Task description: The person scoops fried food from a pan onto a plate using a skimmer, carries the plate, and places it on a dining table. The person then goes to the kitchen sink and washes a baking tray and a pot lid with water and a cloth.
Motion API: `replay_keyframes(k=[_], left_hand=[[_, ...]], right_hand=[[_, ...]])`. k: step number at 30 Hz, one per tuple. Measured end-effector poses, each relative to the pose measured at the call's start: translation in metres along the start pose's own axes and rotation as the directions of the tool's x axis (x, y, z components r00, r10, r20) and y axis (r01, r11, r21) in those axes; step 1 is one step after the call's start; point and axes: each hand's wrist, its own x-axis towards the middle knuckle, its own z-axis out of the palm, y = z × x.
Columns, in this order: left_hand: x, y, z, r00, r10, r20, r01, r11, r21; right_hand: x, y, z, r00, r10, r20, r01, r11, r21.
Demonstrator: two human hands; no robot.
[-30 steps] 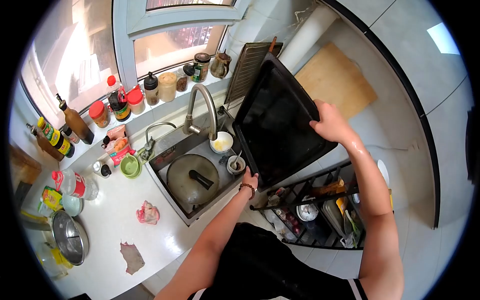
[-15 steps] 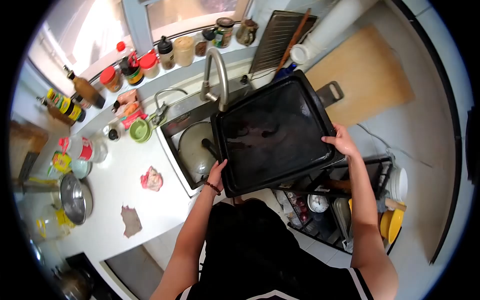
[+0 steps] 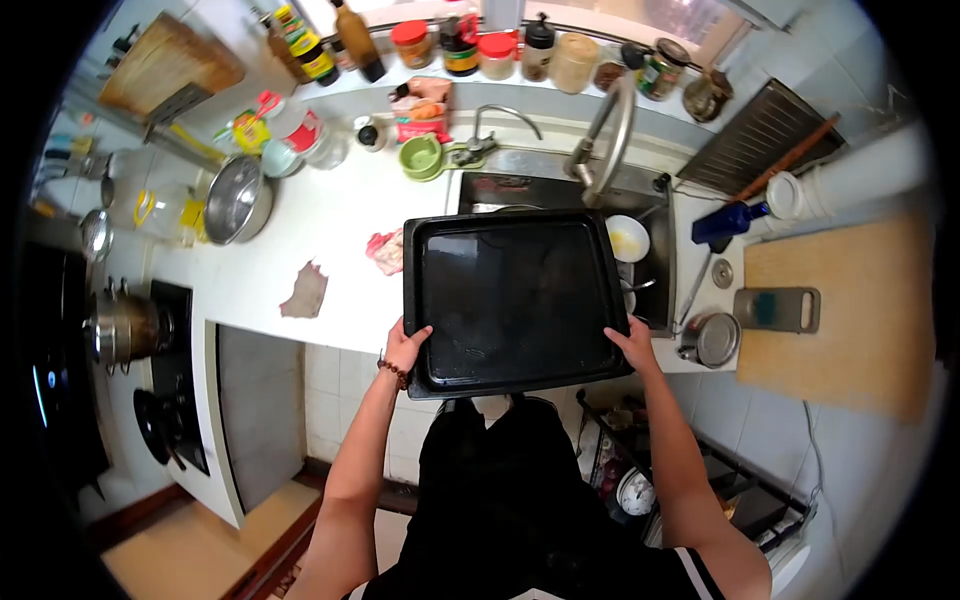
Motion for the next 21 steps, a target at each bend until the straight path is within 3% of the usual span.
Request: replay_keyframes(k=[2,3,4,10,12,13,21], left_hand=[[-0.008,-0.001,-0.006,0.997,-0.033,-0.065,0.031,0.999,-0.026],[-0.007,-0.009,-0.013,0.997,-0.002,-0.080,0.006,0.999,0.052],[-0.004,-0.019,-0.017,0.996,0.026,-0.089,-0.021,0.998,0.059],[0.002,-0.036,-0.024,0.995,0.047,-0.085,-0.044,0.998,0.041],[0.010,-0.034,-0.026,0.999,0.027,-0.028,-0.028,0.999,-0.017],[0.013,-0.035,-0.027,0.999,0.026,-0.032,-0.027,0.999,-0.020],[0.033,-0.053,-0.046,0.998,0.043,0.046,-0.049,0.986,0.158]], right_hand=[[0.019,0.016,0.009,0.999,0.041,-0.022,-0.042,0.998,-0.056],[0.026,0.021,0.012,0.998,0.047,-0.039,-0.051,0.993,-0.107],[0.032,0.027,0.013,0.999,-0.008,-0.031,0.001,0.976,-0.218],[0.017,0.037,0.025,0.999,-0.024,-0.046,0.015,0.982,-0.186],[0.008,0.034,0.036,0.983,-0.132,-0.127,0.109,0.979,-0.171],[0.005,0.045,0.033,0.983,-0.113,-0.148,0.083,0.978,-0.193],[-0.029,0.080,0.054,0.957,-0.092,-0.274,0.060,0.991,-0.123]])
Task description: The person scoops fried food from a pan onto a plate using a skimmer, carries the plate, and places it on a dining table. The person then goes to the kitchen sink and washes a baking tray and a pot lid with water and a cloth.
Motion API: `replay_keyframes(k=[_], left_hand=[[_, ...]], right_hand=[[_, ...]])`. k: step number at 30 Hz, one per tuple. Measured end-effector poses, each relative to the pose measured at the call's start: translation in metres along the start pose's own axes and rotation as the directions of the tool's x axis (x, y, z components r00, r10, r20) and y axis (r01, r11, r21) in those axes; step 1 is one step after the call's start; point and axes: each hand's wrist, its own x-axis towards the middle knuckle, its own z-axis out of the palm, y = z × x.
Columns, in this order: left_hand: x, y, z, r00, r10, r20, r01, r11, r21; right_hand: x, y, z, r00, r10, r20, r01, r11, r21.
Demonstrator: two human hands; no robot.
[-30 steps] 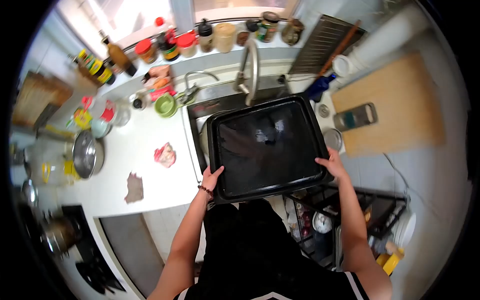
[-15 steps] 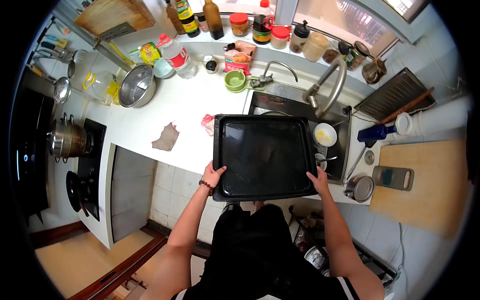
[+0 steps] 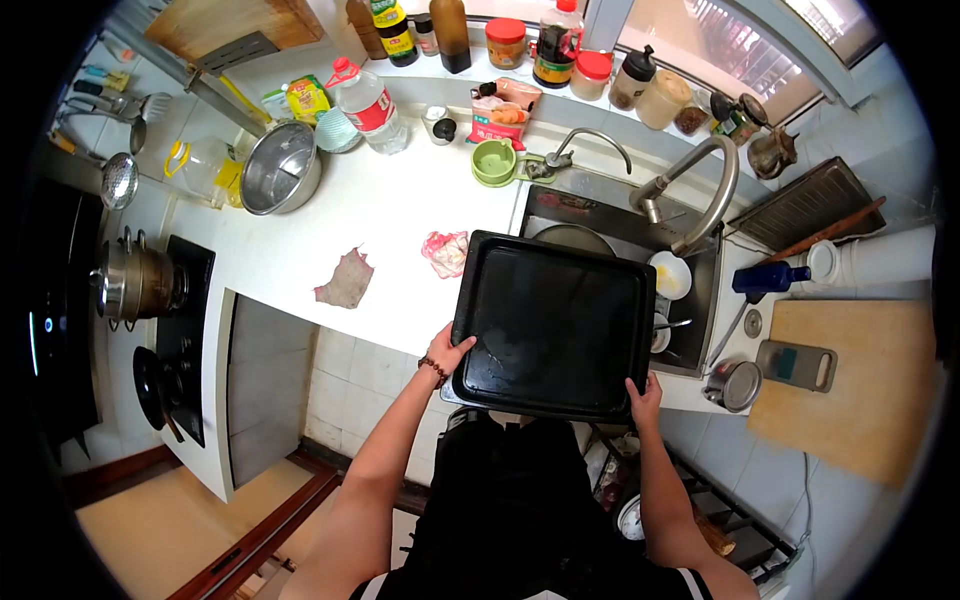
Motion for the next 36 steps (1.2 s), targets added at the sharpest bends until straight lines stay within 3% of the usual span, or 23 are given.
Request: replay_keyframes(k=[2,3,5,6,7,8,10,13,15,17,19,21,22,23,24,25,27,29,32,33,34,35,36], left_hand=[[-0.002,0.003,-0.005,0.997,-0.017,-0.072,0.041,0.936,0.350],[0.000,0.008,-0.010,0.998,-0.017,-0.064,0.039,0.933,0.358],[0.006,0.017,-0.021,0.998,-0.041,-0.049,0.063,0.728,0.683],[0.008,0.021,-0.025,0.996,0.061,-0.072,0.002,0.749,0.662],[0.017,0.024,-0.031,0.988,0.116,-0.102,-0.023,0.763,0.646],[0.035,0.021,-0.039,0.958,0.207,-0.196,0.006,0.672,0.741],[0.065,0.041,-0.052,0.899,0.391,-0.199,-0.032,0.512,0.858],[0.107,0.082,-0.055,0.861,0.499,-0.102,-0.111,0.379,0.918],[0.163,0.045,-0.078,0.896,0.440,0.052,-0.233,0.368,0.900],[0.177,0.060,-0.083,0.972,0.230,-0.057,-0.044,0.409,0.911],[0.170,0.071,-0.093,0.837,0.482,-0.259,0.007,0.463,0.886],[0.128,0.100,-0.087,0.705,0.579,-0.410,-0.278,0.757,0.592],[0.113,0.105,-0.080,0.788,0.452,-0.419,-0.228,0.845,0.483],[0.090,0.109,-0.061,0.893,0.345,-0.289,-0.234,0.904,0.357],[0.077,0.090,-0.039,0.948,0.264,-0.176,-0.233,0.957,0.174],[0.060,0.071,-0.010,0.942,0.323,-0.096,-0.282,0.910,0.303],[0.012,0.073,0.058,0.976,0.202,0.079,-0.209,0.974,0.092],[-0.017,0.078,0.099,0.968,0.085,0.235,-0.080,0.996,-0.028],[-0.037,0.081,0.091,0.947,0.046,0.319,0.039,0.966,-0.255],[-0.033,0.070,0.067,0.959,0.059,0.278,-0.029,0.993,-0.113],[-0.041,0.076,0.048,0.986,0.124,0.112,-0.132,0.990,0.060],[-0.043,0.062,0.023,0.987,0.146,-0.064,-0.121,0.946,0.302],[-0.037,0.028,-0.003,0.967,0.103,-0.233,-0.021,0.943,0.332]], right_hand=[[-0.008,-0.008,0.004,0.999,-0.030,-0.025,0.027,0.993,-0.118],[-0.010,-0.002,0.005,0.999,-0.026,-0.034,0.022,0.993,-0.112],[-0.012,0.009,0.008,0.996,-0.027,-0.087,0.021,0.998,-0.062],[-0.013,0.002,0.008,0.996,-0.022,-0.091,0.017,0.998,-0.058],[-0.013,-0.014,0.008,0.995,-0.024,-0.096,-0.001,0.969,-0.247],[-0.013,-0.023,0.009,0.994,-0.025,-0.102,-0.022,0.904,-0.428],[-0.013,-0.018,0.004,0.995,-0.014,-0.101,-0.043,0.842,-0.538],[-0.022,-0.042,0.006,0.993,0.001,-0.117,-0.081,0.727,-0.682],[-0.020,-0.050,0.006,0.996,-0.066,-0.060,-0.001,0.662,-0.750],[-0.017,-0.050,0.004,0.996,-0.006,-0.089,-0.064,0.648,-0.759],[-0.018,-0.050,0.002,0.991,-0.030,-0.127,-0.073,0.684,-0.726],[-0.014,-0.059,0.004,0.985,-0.013,-0.171,-0.110,0.720,-0.685],[-0.011,-0.069,0.012,0.969,-0.163,-0.184,0.005,0.761,-0.648],[-0.008,-0.083,0.023,0.931,-0.307,-0.196,0.128,0.781,-0.611],[-0.007,-0.111,0.045,0.971,-0.199,-0.131,0.129,0.900,-0.416],[-0.009,-0.142,0.073,0.994,-0.102,-0.037,0.092,0.976,-0.199],[-0.010,-0.180,0.127,0.950,-0.295,0.105,0.306,0.945,-0.112],[0.004,-0.176,0.165,0.823,-0.532,0.201,0.567,0.796,-0.214],[0.030,-0.153,0.195,0.885,-0.378,0.273,0.405,0.913,-0.049],[0.032,-0.167,0.202,0.937,-0.270,0.222,0.281,0.960,-0.018],[0.039,-0.163,0.211,0.954,-0.238,0.183,0.255,0.964,-0.076],[0.045,-0.155,0.220,0.968,-0.208,0.138,0.227,0.965,-0.134],[0.048,-0.145,0.232,0.951,-0.282,0.128,0.299,0.944,-0.139]])
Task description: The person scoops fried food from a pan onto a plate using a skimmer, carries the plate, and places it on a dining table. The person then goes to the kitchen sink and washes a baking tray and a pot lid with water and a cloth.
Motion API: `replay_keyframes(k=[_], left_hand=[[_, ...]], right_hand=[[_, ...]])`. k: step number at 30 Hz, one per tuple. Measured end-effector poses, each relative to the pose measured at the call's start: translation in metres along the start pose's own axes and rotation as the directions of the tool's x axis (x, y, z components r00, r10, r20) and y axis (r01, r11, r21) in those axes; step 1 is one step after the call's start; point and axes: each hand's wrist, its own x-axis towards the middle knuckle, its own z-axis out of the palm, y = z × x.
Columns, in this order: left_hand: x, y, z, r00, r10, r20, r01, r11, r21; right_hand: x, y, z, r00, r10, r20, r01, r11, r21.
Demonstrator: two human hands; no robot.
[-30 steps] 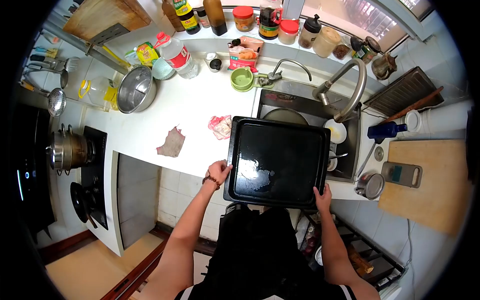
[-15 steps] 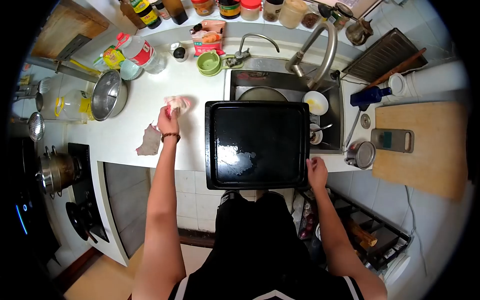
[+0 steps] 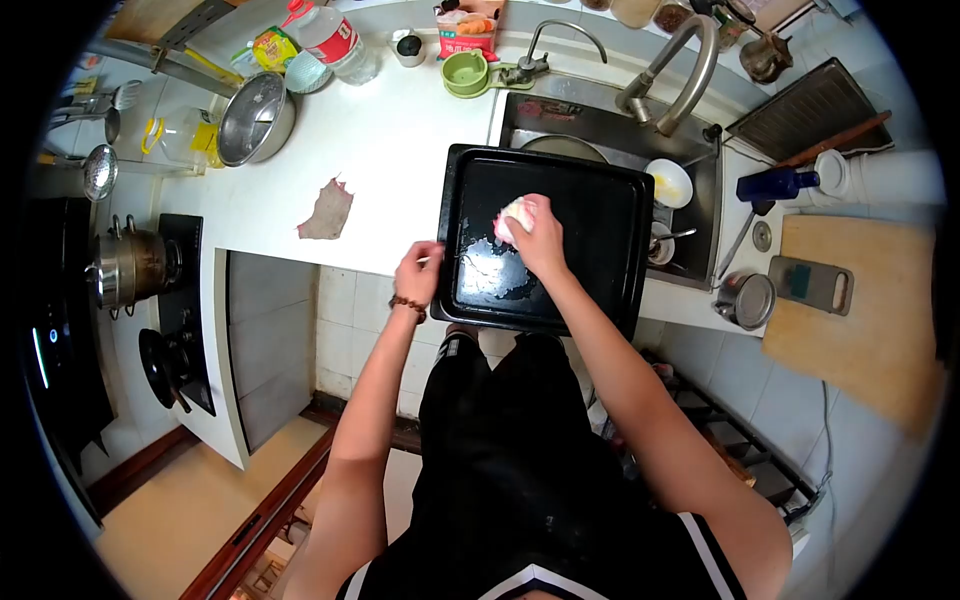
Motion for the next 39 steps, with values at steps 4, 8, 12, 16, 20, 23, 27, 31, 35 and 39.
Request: replay_keyframes(k=[4,8,12,16,20,23,27,31,35,39], left_hand=[[0.003,-0.087,-0.022,0.923,-0.311,0.225,0.296,0.950,0.101],[0.007,-0.108,-0.016,0.902,-0.244,0.357,0.292,0.953,-0.086],[0.014,-0.104,-0.004,0.948,-0.112,0.299,0.109,0.994,0.027],[0.020,-0.129,0.003,0.966,-0.018,0.256,0.003,0.998,0.061],[0.019,-0.117,0.002,0.975,-0.051,0.214,0.045,0.998,0.032],[0.011,-0.102,0.004,0.975,-0.009,0.221,0.021,0.999,-0.050],[-0.005,-0.074,0.027,0.994,0.037,0.102,-0.033,0.999,-0.036],[-0.017,-0.021,0.037,0.999,-0.025,0.038,0.031,0.986,-0.167],[-0.023,-0.014,0.039,1.000,-0.019,-0.004,0.017,0.971,-0.236],[-0.038,0.003,0.046,0.995,-0.055,-0.087,0.031,0.965,-0.260]], right_hand=[[-0.040,0.017,0.071,0.947,-0.303,0.105,0.298,0.952,0.065],[-0.125,0.005,0.097,0.910,-0.274,0.310,0.339,0.923,-0.181],[-0.167,0.035,0.048,0.864,-0.365,0.346,0.443,0.878,-0.179],[-0.185,0.049,-0.061,0.922,-0.205,0.328,0.368,0.727,-0.580],[-0.187,0.074,-0.174,0.919,-0.032,0.393,0.329,0.612,-0.719],[-0.170,0.072,-0.196,0.880,-0.003,0.475,0.408,0.517,-0.753],[-0.105,0.098,-0.215,0.909,-0.153,0.387,0.409,0.499,-0.764],[-0.029,0.116,-0.256,0.908,-0.282,-0.311,-0.043,0.675,-0.737],[-0.019,0.119,-0.268,0.938,-0.345,0.032,0.293,0.740,-0.606],[-0.029,0.114,-0.250,0.985,-0.172,0.010,0.162,0.904,-0.396]])
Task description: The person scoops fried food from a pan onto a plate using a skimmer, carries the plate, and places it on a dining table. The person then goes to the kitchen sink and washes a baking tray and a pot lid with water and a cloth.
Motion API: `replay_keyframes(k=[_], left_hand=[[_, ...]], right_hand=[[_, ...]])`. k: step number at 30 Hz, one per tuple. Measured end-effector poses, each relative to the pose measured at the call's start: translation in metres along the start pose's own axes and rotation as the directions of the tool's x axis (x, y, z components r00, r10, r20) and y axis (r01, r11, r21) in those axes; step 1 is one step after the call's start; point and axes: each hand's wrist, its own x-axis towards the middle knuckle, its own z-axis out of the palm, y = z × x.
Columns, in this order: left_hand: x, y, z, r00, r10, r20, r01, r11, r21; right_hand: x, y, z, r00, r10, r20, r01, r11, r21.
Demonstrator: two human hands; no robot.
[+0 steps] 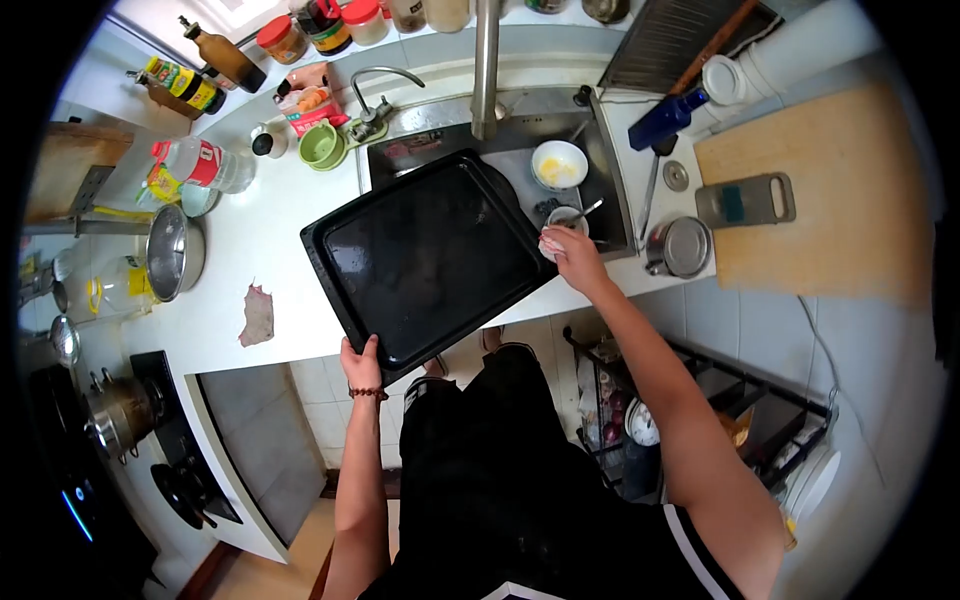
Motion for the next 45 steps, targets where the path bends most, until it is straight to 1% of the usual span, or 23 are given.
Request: replay_keyframes(k=[1,2,4,7,8,10,13,15,19,21,22,24,28,30,34,37,39,40,41,42,43,44,45], left_hand=[[-0.004,0.007,0.003,1.000,-0.019,-0.015,0.018,1.000,-0.019],[-0.005,0.010,0.007,0.999,-0.015,-0.033,0.014,1.000,-0.024],[-0.009,0.015,0.010,0.998,0.028,-0.058,-0.027,1.000,0.003],[-0.014,0.029,0.014,0.995,0.032,-0.090,-0.029,0.999,0.037],[-0.015,0.030,0.014,0.994,0.032,-0.104,-0.028,0.999,0.039],[-0.015,0.031,0.015,0.994,0.028,-0.107,-0.027,1.000,0.006],[-0.014,0.027,0.015,0.994,0.038,-0.107,-0.039,0.999,-0.014],[-0.017,0.027,0.013,0.992,0.048,-0.115,-0.047,0.999,0.012],[-0.015,0.029,0.015,0.992,0.027,-0.121,-0.030,0.999,-0.023],[-0.018,0.029,0.013,0.993,-0.019,-0.120,0.017,1.000,-0.012],[-0.015,0.026,0.014,0.992,-0.018,-0.121,0.016,1.000,-0.016],[-0.017,0.020,0.012,0.992,0.006,-0.129,-0.008,1.000,-0.013],[-0.016,0.023,0.009,0.990,-0.043,-0.131,0.046,0.999,0.017],[-0.016,0.023,0.010,0.992,-0.023,-0.123,0.027,0.999,0.031],[-0.016,0.022,0.009,0.993,-0.010,-0.120,0.010,1.000,0.004],[-0.018,0.025,0.008,0.993,-0.050,-0.108,0.048,0.999,-0.017],[-0.014,0.018,0.007,0.994,-0.038,-0.105,0.038,0.999,-0.001],[-0.015,0.016,0.005,0.994,-0.033,-0.106,0.036,0.999,0.023],[-0.014,0.016,0.005,0.993,-0.032,-0.113,0.034,0.999,0.017],[-0.015,0.017,0.006,0.993,-0.034,-0.115,0.036,0.999,0.017],[-0.016,0.019,0.006,0.993,-0.036,-0.112,0.038,0.999,0.020],[-0.014,0.020,0.007,0.993,-0.031,-0.111,0.034,0.999,0.021],[-0.014,0.021,0.008,0.994,-0.032,-0.105,0.032,0.999,0.003]], right_hand=[[0.005,0.007,0.005,0.994,0.110,-0.006,-0.109,0.989,0.104],[0.017,0.017,0.009,0.996,0.094,0.001,-0.094,0.990,0.110],[0.050,0.024,0.013,0.918,0.377,-0.119,-0.342,0.908,0.241],[0.119,0.024,-0.002,0.980,0.187,-0.073,-0.173,0.971,0.162],[0.149,0.023,-0.009,0.973,0.231,0.016,-0.231,0.969,0.088],[0.204,0.011,-0.019,0.978,0.206,0.030,-0.209,0.970,0.126],[0.256,0.002,-0.024,0.974,0.216,0.069,-0.214,0.976,-0.039],[0.273,0.008,-0.022,0.953,0.278,0.121,-0.238,0.933,-0.270],[0.267,0.053,-0.012,0.958,0.245,0.149,-0.216,0.959,-0.186],[0.247,0.071,-0.010,0.949,0.061,0.310,-0.012,0.987,-0.158],[0.241,0.065,-0.012,0.949,0.059,0.310,-0.009,0.987,-0.161],[0.236,0.046,-0.016,0.987,0.157,-0.045,-0.158,0.987,-0.024],[0.267,-0.002,-0.038,0.980,0.198,0.029,-0.200,0.965,0.169],[0.280,0.011,-0.033,0.991,0.082,0.105,-0.068,0.990,-0.126],[0.262,0.040,-0.018,0.989,0.055,0.135,-0.050,0.998,-0.042],[0.238,0.055,-0.002,0.994,-0.050,0.099,0.061,0.992,-0.111],[0.218,0.048,0.010,0.975,0.101,-0.198,-0.081,0.991,0.105],[0.204,0.050,0.021,0.902,0.430,0.040,-0.381,0.747,0.544],[0.191,0.041,0.038,0.811,0.527,0.253,-0.484,0.361,0.797],[0.177,0.046,0.060,0.735,0.510,0.447,-0.533,0.028,0.846],[0.166,0.026,0.067,0.663,0.459,0.591,-0.585,-0.175,0.792],[0.158,0.044,0.107,0.654,0.439,0.616,-0.538,-0.302,0.787],[0.158,0.001,0.101,0.679,0.461,0.571,-0.505,-0.272,0.819]])
